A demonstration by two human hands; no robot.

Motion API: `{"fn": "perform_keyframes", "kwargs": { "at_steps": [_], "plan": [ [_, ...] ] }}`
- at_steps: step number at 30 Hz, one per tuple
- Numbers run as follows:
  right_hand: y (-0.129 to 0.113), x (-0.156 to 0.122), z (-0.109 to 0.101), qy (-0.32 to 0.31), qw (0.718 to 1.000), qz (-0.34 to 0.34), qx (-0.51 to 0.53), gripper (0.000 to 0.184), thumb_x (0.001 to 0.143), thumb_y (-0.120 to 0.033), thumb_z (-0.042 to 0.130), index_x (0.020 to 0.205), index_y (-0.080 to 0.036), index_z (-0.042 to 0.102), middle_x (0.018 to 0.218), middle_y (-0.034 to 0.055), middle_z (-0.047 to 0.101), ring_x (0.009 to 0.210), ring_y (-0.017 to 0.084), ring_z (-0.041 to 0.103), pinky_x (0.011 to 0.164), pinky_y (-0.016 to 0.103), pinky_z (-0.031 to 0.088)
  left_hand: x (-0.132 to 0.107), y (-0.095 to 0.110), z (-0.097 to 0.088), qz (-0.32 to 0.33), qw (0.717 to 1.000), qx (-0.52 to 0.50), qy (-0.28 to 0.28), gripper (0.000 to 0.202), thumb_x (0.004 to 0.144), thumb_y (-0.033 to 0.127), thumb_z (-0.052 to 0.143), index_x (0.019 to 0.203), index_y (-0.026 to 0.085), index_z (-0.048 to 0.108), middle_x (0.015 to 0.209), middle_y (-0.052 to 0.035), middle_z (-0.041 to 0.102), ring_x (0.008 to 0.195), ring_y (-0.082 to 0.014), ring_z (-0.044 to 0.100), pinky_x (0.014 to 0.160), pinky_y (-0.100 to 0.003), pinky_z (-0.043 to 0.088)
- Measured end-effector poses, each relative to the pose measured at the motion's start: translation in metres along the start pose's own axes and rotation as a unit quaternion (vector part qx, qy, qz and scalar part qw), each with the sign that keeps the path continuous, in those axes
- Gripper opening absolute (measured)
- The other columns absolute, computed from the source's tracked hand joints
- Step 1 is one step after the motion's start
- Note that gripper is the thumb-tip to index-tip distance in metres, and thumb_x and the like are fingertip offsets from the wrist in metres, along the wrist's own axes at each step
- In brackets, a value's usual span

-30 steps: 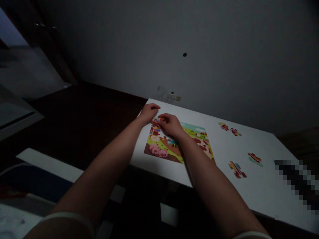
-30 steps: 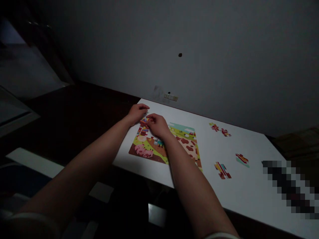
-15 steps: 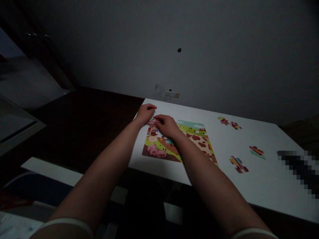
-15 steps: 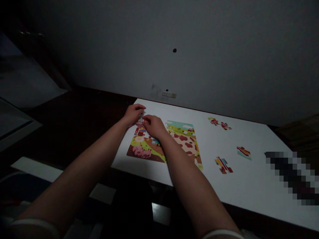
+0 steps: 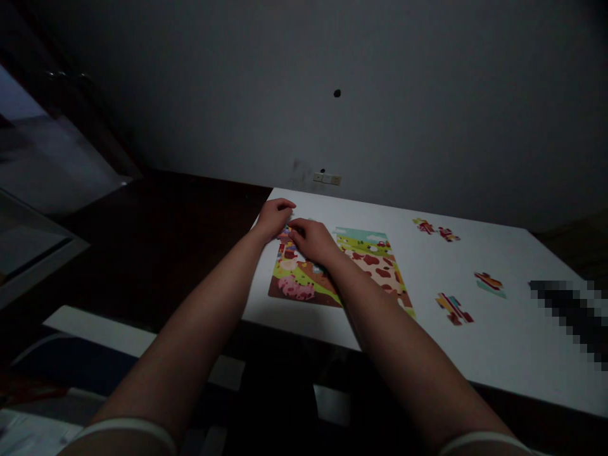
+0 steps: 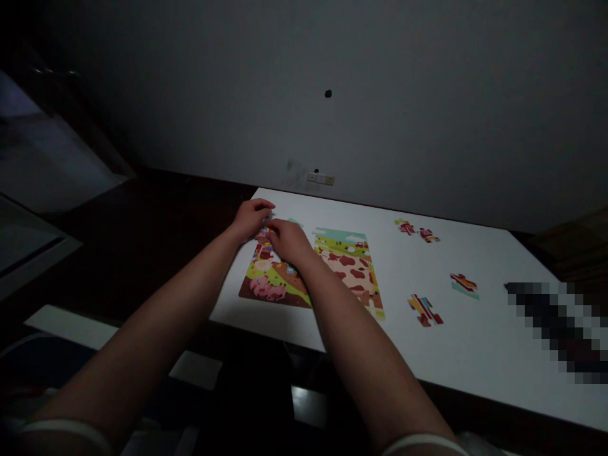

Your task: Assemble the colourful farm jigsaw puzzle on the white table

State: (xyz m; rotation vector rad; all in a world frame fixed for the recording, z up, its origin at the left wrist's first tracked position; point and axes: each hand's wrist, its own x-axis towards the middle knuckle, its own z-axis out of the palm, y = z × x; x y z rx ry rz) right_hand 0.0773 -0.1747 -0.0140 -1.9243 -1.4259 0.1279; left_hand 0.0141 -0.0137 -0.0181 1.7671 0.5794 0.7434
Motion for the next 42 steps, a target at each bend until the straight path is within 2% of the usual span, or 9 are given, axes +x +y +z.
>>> {"fn": "perform_keyframes", "kwargs": {
  "at_steps": [7, 14, 21, 25, 28, 30, 32, 37, 42],
  "plan": [
    [-0.01, -0.002, -0.005, -0.018, 0.996, 0.031, -0.085, 0.029, 0.102, -0.024, 0.059, 0.126, -0.019, 0.074, 0.118, 0.0128, 0.077, 0.108, 0.027, 0.071, 0.096, 0.034, 0.051, 0.001, -0.003, 0.0, 0.017, 1.0, 0.005, 0.001, 0.02, 0.072, 0.016, 0.065, 0.086, 0.02, 0.079, 0.094, -0.0057, 0.078, 0.089, -0.0219, 0.07, 0.087, -0.034, 0.054],
    [-0.007, -0.001, 0.0, -0.016, 0.996, 0.039, -0.082, 0.028, 0.102, -0.024, 0.058, 0.125, -0.018, 0.073, 0.118, 0.014, 0.076, 0.107, 0.027, 0.07, 0.096, 0.036, 0.05, 0.001, -0.004, 0.0, 0.02, 1.0, 0.002, 0.002, 0.02, 0.072, 0.016, 0.066, 0.086, 0.019, 0.08, 0.093, -0.0059, 0.078, 0.085, -0.0212, 0.068, 0.085, -0.034, 0.053],
    [0.005, 0.002, -0.009, 0.028, 0.991, 0.073, 0.105, 0.03, 0.097, -0.021, 0.063, 0.125, -0.021, 0.073, 0.102, 0.0059, 0.077, 0.087, 0.019, 0.068, 0.084, 0.031, 0.052, 0.004, -0.007, 0.0, 0.023, 1.0, -0.001, 0.002, 0.02, 0.072, 0.018, 0.067, 0.087, 0.019, 0.08, 0.093, -0.0064, 0.078, 0.088, -0.022, 0.069, 0.087, -0.035, 0.053],
    [0.013, 0.003, -0.024, 0.044, 0.976, 0.11, 0.18, 0.022, 0.09, -0.02, 0.066, 0.11, -0.022, 0.076, 0.096, 0.0044, 0.076, 0.08, 0.017, 0.066, 0.076, 0.029, 0.052, 0.004, -0.009, -0.001, 0.027, 1.0, 0.006, -0.001, 0.02, 0.073, 0.019, 0.067, 0.088, 0.019, 0.08, 0.094, -0.0066, 0.078, 0.089, -0.0227, 0.069, 0.088, -0.035, 0.053],
    [0.016, -0.003, -0.034, -0.025, 0.966, 0.14, 0.214, 0.016, 0.086, -0.021, 0.068, 0.101, -0.022, 0.076, 0.086, 0.0036, 0.074, 0.068, 0.016, 0.062, 0.063, 0.028, 0.048, 0.004, -0.009, -0.001, 0.024, 1.0, 0.008, -0.002, 0.02, 0.073, 0.019, 0.067, 0.089, 0.019, 0.08, 0.094, -0.0073, 0.078, 0.088, -0.0231, 0.069, 0.087, -0.035, 0.053],
    [0.016, -0.007, -0.039, -0.104, 0.952, 0.156, 0.24, 0.02, 0.085, -0.023, 0.068, 0.103, -0.022, 0.075, 0.077, 0.0025, 0.071, 0.057, 0.015, 0.057, 0.053, 0.027, 0.042, 0.004, -0.009, 0.0, 0.022, 1.0, 0.01, -0.002, 0.02, 0.073, 0.019, 0.067, 0.089, 0.019, 0.08, 0.095, -0.0075, 0.079, 0.088, -0.0233, 0.069, 0.086, -0.035, 0.054],
    [0.015, -0.011, -0.043, -0.157, 0.946, 0.146, 0.244, 0.024, 0.083, -0.022, 0.068, 0.105, -0.021, 0.075, 0.072, 0.0019, 0.069, 0.053, 0.014, 0.053, 0.051, 0.027, 0.039, 0.005, -0.009, 0.0, 0.023, 1.0, 0.011, -0.002, 0.021, 0.072, 0.019, 0.066, 0.088, 0.02, 0.08, 0.095, -0.0074, 0.079, 0.088, -0.0233, 0.069, 0.086, -0.035, 0.054],
    [0.01, -0.012, -0.05, -0.18, 0.969, 0.085, 0.144, 0.028, 0.08, -0.017, 0.067, 0.105, -0.02, 0.078, 0.073, 0.0016, 0.068, 0.064, 0.015, 0.057, 0.061, 0.027, 0.041, 0.004, -0.009, 0.001, 0.028, 1.0, 0.006, -0.004, 0.02, 0.071, 0.02, 0.065, 0.087, 0.02, 0.079, 0.093, -0.0067, 0.078, 0.085, -0.0221, 0.068, 0.082, -0.034, 0.053],
    [0.01, -0.011, -0.055, -0.193, 0.976, 0.053, 0.08, 0.028, 0.083, -0.019, 0.065, 0.107, -0.021, 0.079, 0.079, 0.0018, 0.07, 0.072, 0.017, 0.059, 0.069, 0.028, 0.042, 0.003, -0.008, 0.0, 0.027, 1.0, 0.006, -0.005, 0.02, 0.072, 0.021, 0.066, 0.087, 0.02, 0.079, 0.092, -0.0061, 0.077, 0.081, -0.0203, 0.066, 0.078, -0.033, 0.052]
  ]
}}
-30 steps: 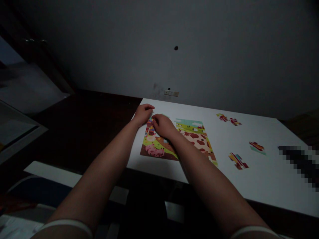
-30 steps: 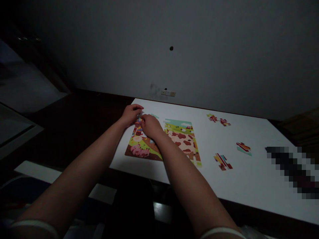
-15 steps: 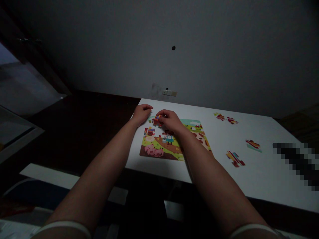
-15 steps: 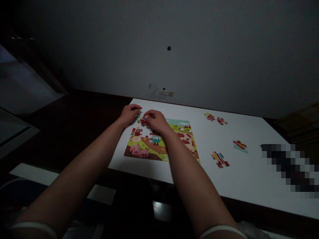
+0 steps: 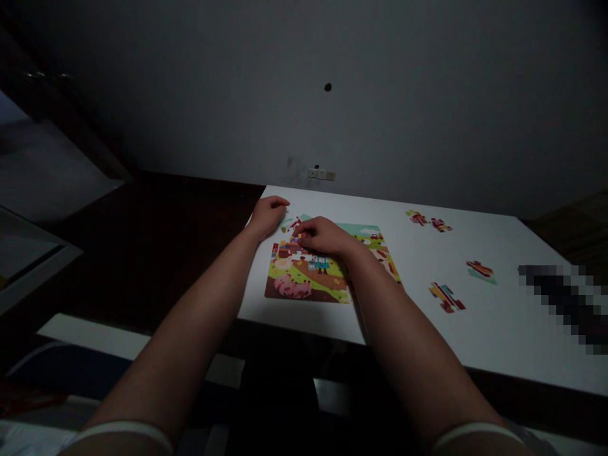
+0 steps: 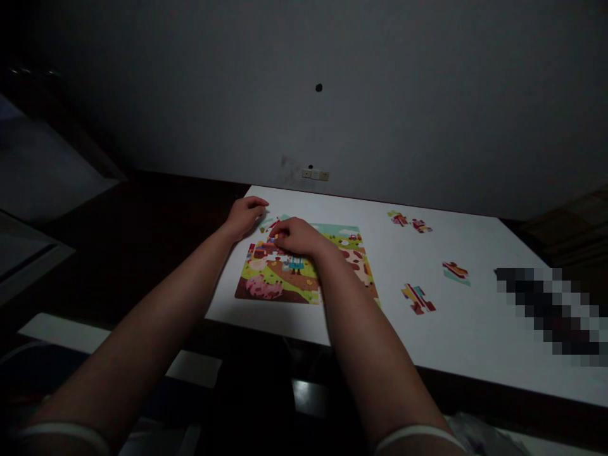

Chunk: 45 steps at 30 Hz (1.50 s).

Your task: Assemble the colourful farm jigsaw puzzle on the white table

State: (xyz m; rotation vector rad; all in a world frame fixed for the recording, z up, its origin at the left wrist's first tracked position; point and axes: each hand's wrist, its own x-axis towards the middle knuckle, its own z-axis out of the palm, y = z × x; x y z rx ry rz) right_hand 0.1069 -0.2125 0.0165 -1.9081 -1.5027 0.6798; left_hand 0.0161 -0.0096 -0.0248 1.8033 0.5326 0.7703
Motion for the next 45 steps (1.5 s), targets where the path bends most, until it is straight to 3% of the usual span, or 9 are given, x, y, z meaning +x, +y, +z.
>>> {"fn": "perform_keyframes", "kwargs": {
  "at_steps": [5, 11, 20, 35, 45],
  "plan": [
    [0.005, 0.002, 0.002, 0.008, 1.0, -0.01, 0.002, 0.027, 0.082, -0.019, 0.067, 0.105, -0.021, 0.08, 0.082, 0.0036, 0.072, 0.073, 0.017, 0.061, 0.07, 0.029, 0.044, 0.0, 0.001, 0.0, -0.009, 1.0, 0.0, 0.002, 0.022, 0.07, 0.022, 0.066, 0.087, 0.02, 0.079, 0.091, -0.0063, 0.076, 0.079, -0.0205, 0.065, 0.076, -0.033, 0.052],
    [0.008, 0.002, 0.006, 0.016, 0.989, 0.03, 0.141, 0.024, 0.084, -0.024, 0.066, 0.104, -0.021, 0.08, 0.074, 0.0009, 0.07, 0.057, 0.014, 0.052, 0.056, 0.028, 0.04, -0.002, 0.004, 0.0, -0.015, 1.0, 0.007, 0.0, 0.022, 0.07, 0.023, 0.067, 0.088, 0.02, 0.079, 0.09, -0.0063, 0.076, 0.079, -0.0213, 0.065, 0.075, -0.034, 0.053],
    [0.005, 0.0, 0.002, -0.008, 0.999, -0.017, 0.045, 0.019, 0.082, -0.018, 0.068, 0.093, -0.024, 0.083, 0.076, 0.0006, 0.073, 0.067, 0.016, 0.059, 0.066, 0.029, 0.044, -0.002, 0.003, 0.001, -0.013, 1.0, 0.009, -0.002, 0.021, 0.072, 0.021, 0.067, 0.089, 0.02, 0.079, 0.093, -0.0071, 0.077, 0.083, -0.0216, 0.066, 0.078, -0.034, 0.053],
    [0.009, -0.003, 0.0, -0.017, 0.998, -0.02, 0.055, 0.022, 0.079, -0.019, 0.067, 0.094, -0.023, 0.082, 0.073, -0.0008, 0.07, 0.065, 0.015, 0.057, 0.063, 0.028, 0.041, -0.005, 0.008, 0.001, -0.016, 1.0, 0.013, -0.005, 0.02, 0.072, 0.021, 0.066, 0.087, 0.021, 0.079, 0.092, -0.0066, 0.077, 0.086, -0.0223, 0.067, 0.082, -0.035, 0.053],
    [0.008, -0.005, -0.002, -0.024, 0.998, -0.011, 0.049, 0.022, 0.074, -0.027, 0.08, 0.096, -0.024, 0.084, 0.081, 0.0, 0.074, 0.074, 0.018, 0.062, 0.068, 0.028, 0.044, -0.006, 0.01, 0.001, -0.019, 1.0, 0.006, -0.003, 0.018, 0.071, 0.02, 0.067, 0.085, 0.021, 0.078, 0.093, -0.007, 0.076, 0.087, -0.0224, 0.067, 0.083, -0.035, 0.053]
  ]
}}
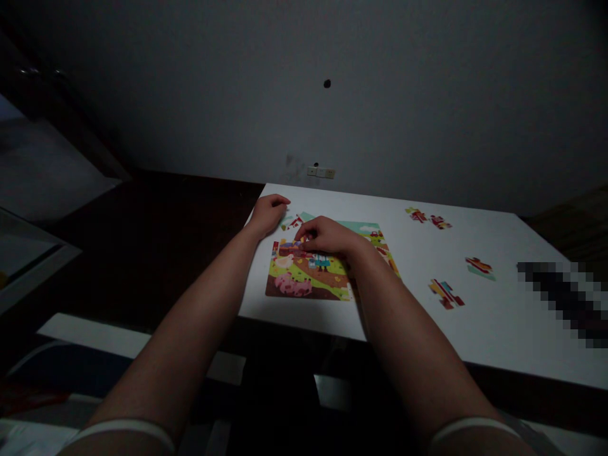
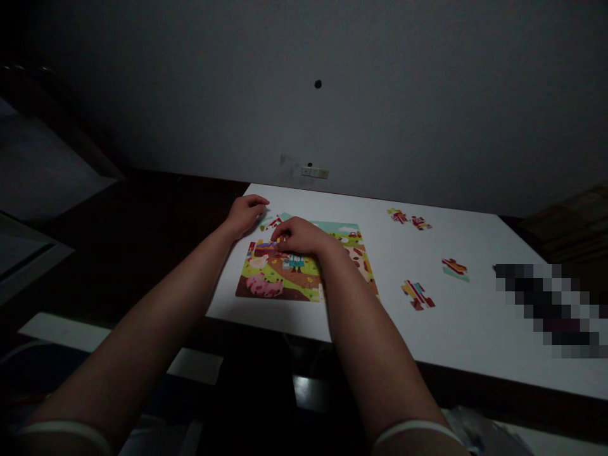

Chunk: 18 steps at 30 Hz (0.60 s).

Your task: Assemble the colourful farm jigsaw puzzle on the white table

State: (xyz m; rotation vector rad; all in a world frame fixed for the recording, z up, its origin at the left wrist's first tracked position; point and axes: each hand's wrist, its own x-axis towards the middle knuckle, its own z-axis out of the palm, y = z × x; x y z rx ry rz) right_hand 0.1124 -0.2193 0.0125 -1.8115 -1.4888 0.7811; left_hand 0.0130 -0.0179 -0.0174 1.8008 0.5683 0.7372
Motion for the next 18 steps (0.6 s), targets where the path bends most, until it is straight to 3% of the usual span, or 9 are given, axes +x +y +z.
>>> {"fn": "perform_keyframes", "kwargs": {
  "at_steps": [10, 18],
  "plan": [
    [0.002, 0.0041, 0.0011, -0.008, 0.998, -0.035, -0.061, 0.013, 0.079, -0.029, 0.082, 0.092, -0.027, 0.085, 0.087, 0.0014, 0.077, 0.076, 0.019, 0.064, 0.074, 0.03, 0.045, 0.0026, -0.0037, 0.0008, -0.004, 1.0, 0.006, 0.0, 0.02, 0.07, 0.021, 0.067, 0.086, 0.022, 0.079, 0.088, -0.0058, 0.076, 0.084, -0.0228, 0.066, 0.081, -0.035, 0.053],
    [-0.0016, 0.0009, 0.0007, 0.031, 0.999, -0.008, -0.027, 0.035, 0.071, -0.016, 0.086, 0.104, -0.026, 0.082, 0.101, 0.0036, 0.078, 0.087, 0.023, 0.066, 0.081, 0.032, 0.049, 0.0013, -0.0025, 0.0003, 0.011, 1.0, 0.006, -0.009, 0.018, 0.072, 0.02, 0.067, 0.086, 0.022, 0.079, 0.086, -0.0054, 0.075, 0.082, -0.0224, 0.067, 0.081, -0.035, 0.053]
  ]
}}
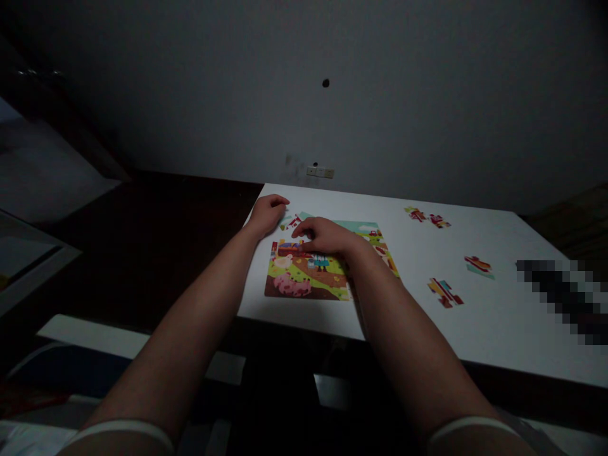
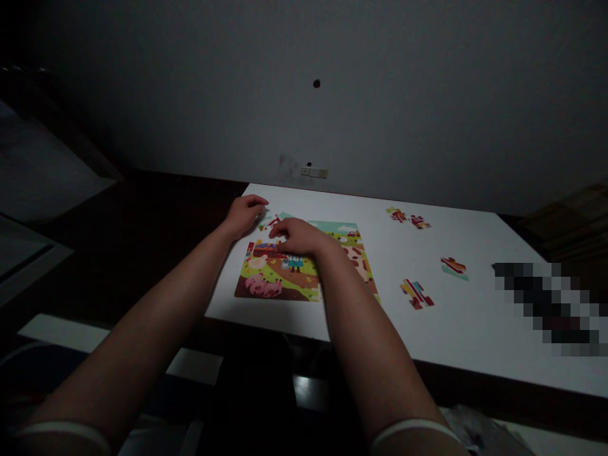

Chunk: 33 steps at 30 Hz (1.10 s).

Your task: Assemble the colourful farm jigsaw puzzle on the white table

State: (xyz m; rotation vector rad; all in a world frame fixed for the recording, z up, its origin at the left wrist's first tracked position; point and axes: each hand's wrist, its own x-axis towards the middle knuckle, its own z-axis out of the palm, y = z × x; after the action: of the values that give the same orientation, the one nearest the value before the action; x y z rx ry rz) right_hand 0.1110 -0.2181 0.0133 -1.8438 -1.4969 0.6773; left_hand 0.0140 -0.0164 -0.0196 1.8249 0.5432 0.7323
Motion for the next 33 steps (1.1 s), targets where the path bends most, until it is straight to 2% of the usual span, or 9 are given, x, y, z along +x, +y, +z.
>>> {"fn": "perform_keyframes", "kwargs": {
  "at_steps": [5, 10, 16, 21, 23, 25, 28, 31, 33],
  "plan": [
    [0.006, 0.003, 0.005, 0.012, 0.999, -0.019, -0.025, 0.024, 0.084, -0.019, 0.078, 0.107, -0.026, 0.08, 0.097, 0.0034, 0.077, 0.083, 0.021, 0.066, 0.078, 0.032, 0.048, -0.001, 0.0, -0.001, -0.005, 1.0, 0.006, 0.001, 0.019, 0.073, 0.019, 0.067, 0.087, 0.022, 0.079, 0.088, -0.0061, 0.076, 0.084, -0.0227, 0.068, 0.082, -0.036, 0.054],
    [-0.003, 0.009, -0.003, 0.208, 0.978, -0.01, -0.015, 0.019, 0.1, -0.029, 0.06, 0.097, -0.022, 0.077, 0.096, 0.0062, 0.076, 0.09, 0.023, 0.067, 0.082, 0.034, 0.048, 0.0, -0.001, 0.0, 0.002, 1.0, 0.001, 0.001, 0.018, 0.073, 0.019, 0.068, 0.086, 0.022, 0.08, 0.087, -0.0064, 0.076, 0.083, -0.0231, 0.068, 0.083, -0.037, 0.054],
    [-0.054, -0.032, -0.043, 0.47, 0.877, -0.093, 0.03, 0.026, 0.1, -0.046, 0.061, 0.095, -0.022, 0.071, 0.078, 0.0016, 0.061, 0.074, 0.018, 0.057, 0.068, 0.03, 0.044, 0.0, 0.003, 0.001, 0.0, 1.0, 0.03, -0.004, 0.017, 0.073, 0.022, 0.068, 0.086, 0.022, 0.08, 0.089, -0.0083, 0.076, 0.084, -0.024, 0.068, 0.081, -0.037, 0.055],
    [-0.073, -0.126, -0.089, 0.609, 0.734, -0.217, 0.21, 0.025, 0.098, -0.053, 0.061, 0.099, -0.028, 0.065, 0.062, -0.0078, 0.029, 0.048, 0.012, 0.023, 0.046, 0.026, 0.021, 0.001, 0.006, -0.004, 0.007, 0.993, 0.112, -0.031, 0.026, 0.076, 0.03, 0.068, 0.098, 0.021, 0.08, 0.098, -0.0073, 0.078, 0.089, -0.0234, 0.069, 0.083, -0.035, 0.054],
    [-0.067, -0.174, -0.104, 0.623, 0.713, -0.217, 0.236, 0.02, 0.094, -0.047, 0.063, 0.098, -0.027, 0.064, 0.06, -0.0089, 0.027, 0.048, 0.012, 0.017, 0.045, 0.025, 0.016, 0.005, 0.002, -0.006, 0.006, 0.988, 0.154, -0.031, 0.029, 0.079, 0.033, 0.069, 0.103, 0.021, 0.081, 0.099, -0.0062, 0.078, 0.089, -0.0226, 0.068, 0.082, -0.034, 0.054],
    [-0.054, -0.222, -0.111, 0.627, 0.724, -0.175, 0.228, 0.015, 0.089, -0.04, 0.068, 0.096, -0.026, 0.066, 0.059, -0.0092, 0.031, 0.048, 0.012, 0.019, 0.045, 0.024, 0.016, 0.009, -0.002, -0.008, 0.002, 0.984, 0.176, -0.035, 0.034, 0.081, 0.035, 0.07, 0.109, 0.02, 0.08, 0.098, -0.0047, 0.078, 0.088, -0.0212, 0.067, 0.079, -0.031, 0.052],
    [-0.025, -0.285, -0.101, 0.601, 0.785, -0.026, 0.145, 0.017, 0.085, -0.037, 0.075, 0.097, -0.025, 0.072, 0.061, -0.007, 0.043, 0.052, 0.012, 0.037, 0.049, 0.024, 0.028, 0.011, -0.002, -0.009, 0.004, 0.978, 0.201, -0.058, 0.035, 0.083, 0.035, 0.07, 0.113, 0.02, 0.078, 0.1, -0.0012, 0.077, 0.085, -0.0177, 0.066, 0.077, -0.028, 0.05],
    [0.006, -0.324, -0.076, 0.501, 0.856, 0.129, -0.004, 0.026, 0.089, -0.046, 0.075, 0.107, -0.027, 0.077, 0.091, 0.0032, 0.07, 0.078, 0.021, 0.061, 0.067, 0.033, 0.05, 0.007, 0.006, -0.009, -0.005, 0.973, 0.224, -0.054, 0.034, 0.084, 0.035, 0.068, 0.114, 0.021, 0.078, 0.101, 0.001, 0.077, 0.084, -0.016, 0.065, 0.077, -0.028, 0.049],
    [0.023, -0.334, -0.059, 0.431, 0.875, 0.201, -0.091, 0.034, 0.092, -0.051, 0.072, 0.115, -0.026, 0.076, 0.111, 0.0092, 0.073, 0.095, 0.026, 0.066, 0.085, 0.042, 0.055, 0.004, 0.01, -0.009, -0.005, 0.972, 0.231, -0.051, 0.034, 0.084, 0.036, 0.068, 0.113, 0.02, 0.077, 0.101, 0.0013, 0.077, 0.086, -0.0159, 0.065, 0.079, -0.028, 0.049]
  ]
}}
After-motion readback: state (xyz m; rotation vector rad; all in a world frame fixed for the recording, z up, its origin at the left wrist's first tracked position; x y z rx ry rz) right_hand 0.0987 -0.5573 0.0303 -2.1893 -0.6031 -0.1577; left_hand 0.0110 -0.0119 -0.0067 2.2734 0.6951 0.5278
